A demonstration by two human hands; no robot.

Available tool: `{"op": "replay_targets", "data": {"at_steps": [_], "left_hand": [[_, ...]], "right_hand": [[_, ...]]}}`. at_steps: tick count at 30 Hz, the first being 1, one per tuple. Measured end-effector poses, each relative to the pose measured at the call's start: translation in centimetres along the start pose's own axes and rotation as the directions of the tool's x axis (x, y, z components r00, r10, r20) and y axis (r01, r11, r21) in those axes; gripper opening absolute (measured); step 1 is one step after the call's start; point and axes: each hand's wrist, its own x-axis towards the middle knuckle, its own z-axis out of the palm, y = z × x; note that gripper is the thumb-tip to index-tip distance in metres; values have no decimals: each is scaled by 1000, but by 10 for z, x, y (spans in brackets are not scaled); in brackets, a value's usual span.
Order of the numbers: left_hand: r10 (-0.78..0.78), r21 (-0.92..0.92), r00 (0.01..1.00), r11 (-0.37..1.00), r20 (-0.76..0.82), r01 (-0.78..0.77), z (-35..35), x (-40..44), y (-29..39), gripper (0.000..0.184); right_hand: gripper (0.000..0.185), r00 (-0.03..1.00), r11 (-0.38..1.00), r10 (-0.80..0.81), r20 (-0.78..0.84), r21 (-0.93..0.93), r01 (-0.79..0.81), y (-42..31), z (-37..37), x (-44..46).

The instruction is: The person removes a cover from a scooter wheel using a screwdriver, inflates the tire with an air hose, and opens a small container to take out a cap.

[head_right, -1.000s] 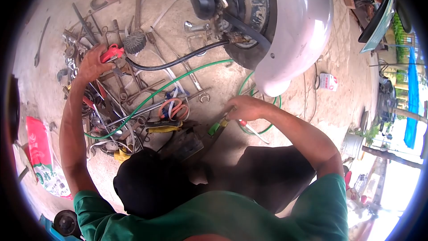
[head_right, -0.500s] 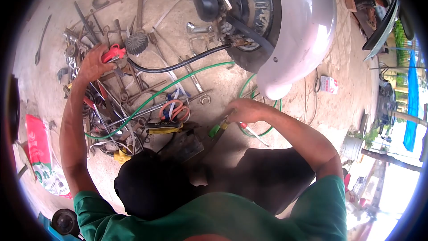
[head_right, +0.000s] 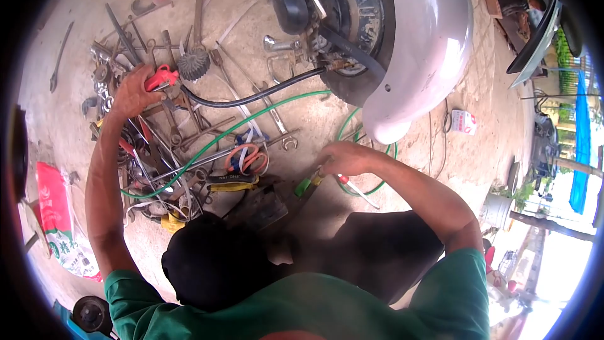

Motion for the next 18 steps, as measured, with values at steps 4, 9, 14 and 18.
{"op": "replay_targets", "data": {"at_steps": [4, 9, 14, 18], "left_hand": [[12, -4, 1000, 1000, -4, -12, 0, 0, -1, 56], [32, -10, 999, 999, -27, -33, 0, -1, 2, 55], [42, -3, 998, 999, -39, -42, 1, -1, 1, 55], [-59, 9, 995, 998, 77, 59, -7, 1, 9, 75]], "right_hand": [[39, 1000, 1000, -7, -7, -23, 7, 0, 0, -1], [40, 1000, 999, -19, -6, -26, 19, 2, 1, -1], [40, 1000, 1000, -27, -10, -16, 27, 5, 2, -1], [41, 999, 999, -31, -6, -27, 31, 8, 2, 0]]}}
